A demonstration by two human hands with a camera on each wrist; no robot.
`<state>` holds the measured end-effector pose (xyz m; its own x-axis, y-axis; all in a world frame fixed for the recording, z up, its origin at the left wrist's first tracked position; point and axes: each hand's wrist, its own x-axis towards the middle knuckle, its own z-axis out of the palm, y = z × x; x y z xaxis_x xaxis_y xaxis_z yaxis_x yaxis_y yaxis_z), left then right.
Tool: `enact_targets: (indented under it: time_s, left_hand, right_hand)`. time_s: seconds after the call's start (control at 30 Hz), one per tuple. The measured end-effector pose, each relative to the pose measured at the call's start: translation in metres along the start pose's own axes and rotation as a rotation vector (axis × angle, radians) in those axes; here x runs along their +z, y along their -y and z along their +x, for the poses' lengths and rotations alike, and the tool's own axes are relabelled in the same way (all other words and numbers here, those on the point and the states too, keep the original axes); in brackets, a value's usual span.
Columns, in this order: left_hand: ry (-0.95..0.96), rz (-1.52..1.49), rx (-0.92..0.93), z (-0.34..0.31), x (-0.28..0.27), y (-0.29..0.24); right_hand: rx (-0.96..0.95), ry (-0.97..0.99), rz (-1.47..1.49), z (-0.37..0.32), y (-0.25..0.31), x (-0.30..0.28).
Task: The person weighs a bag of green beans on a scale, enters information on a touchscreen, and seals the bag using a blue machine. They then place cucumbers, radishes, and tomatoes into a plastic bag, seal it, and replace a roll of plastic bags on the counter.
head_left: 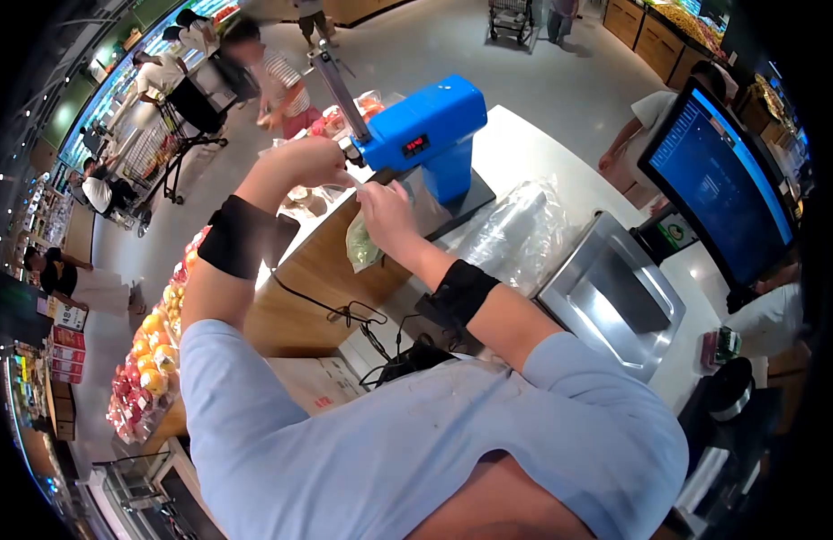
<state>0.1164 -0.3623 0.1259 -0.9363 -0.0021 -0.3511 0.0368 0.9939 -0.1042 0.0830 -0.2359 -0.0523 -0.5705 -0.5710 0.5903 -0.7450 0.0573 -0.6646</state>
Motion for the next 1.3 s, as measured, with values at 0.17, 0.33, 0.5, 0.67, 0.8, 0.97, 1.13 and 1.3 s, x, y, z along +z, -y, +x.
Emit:
enact_targets:
  time_s: [0.17,0.33,0.5,0.67,0.8,0.97,1.13,1.3]
  left_hand:
    - [-0.111,0.147,0.018,0.024,0.008,0.029]
    - [-0.092,-0.145,-0.032,0.042,0.013,0.06]
    - [-0.06,-0.276,-0.033,0.048,0.014,0.068]
    - [-0.031,-0.421,-0.009,0.056,0.016,0.082]
    - [0.007,-0.54,-0.024,0.062,0.022,0.091]
    - [0.016,-0.565,-0.006,0.063,0.021,0.094]
    - [-0.043,-0.686,-0.023,0.048,0.037,0.096]
    - [-0.41,0.225,-0.021,0.005,0.019,-0.001]
  right_hand:
    - [0.147,-0.085,0.001,0.013,-0.018,0.041]
    - [0.254,-0.064,0.047,0.025,-0.031,0.06]
    - [0.1,-0.139,-0.043,0.03,-0.048,0.083]
    - [0.26,-0.043,-0.004,0.048,-0.042,0.077]
    - [0.271,0.035,0.029,0.049,-0.045,0.077]
    - [0.27,0.043,-0.015,0.05,-0.042,0.075]
    - [0.183,0.027,-0.092,0.033,-0.037,0.071]
    - [0.223,-0.009,0.113,0.003,-0.01,0.031]
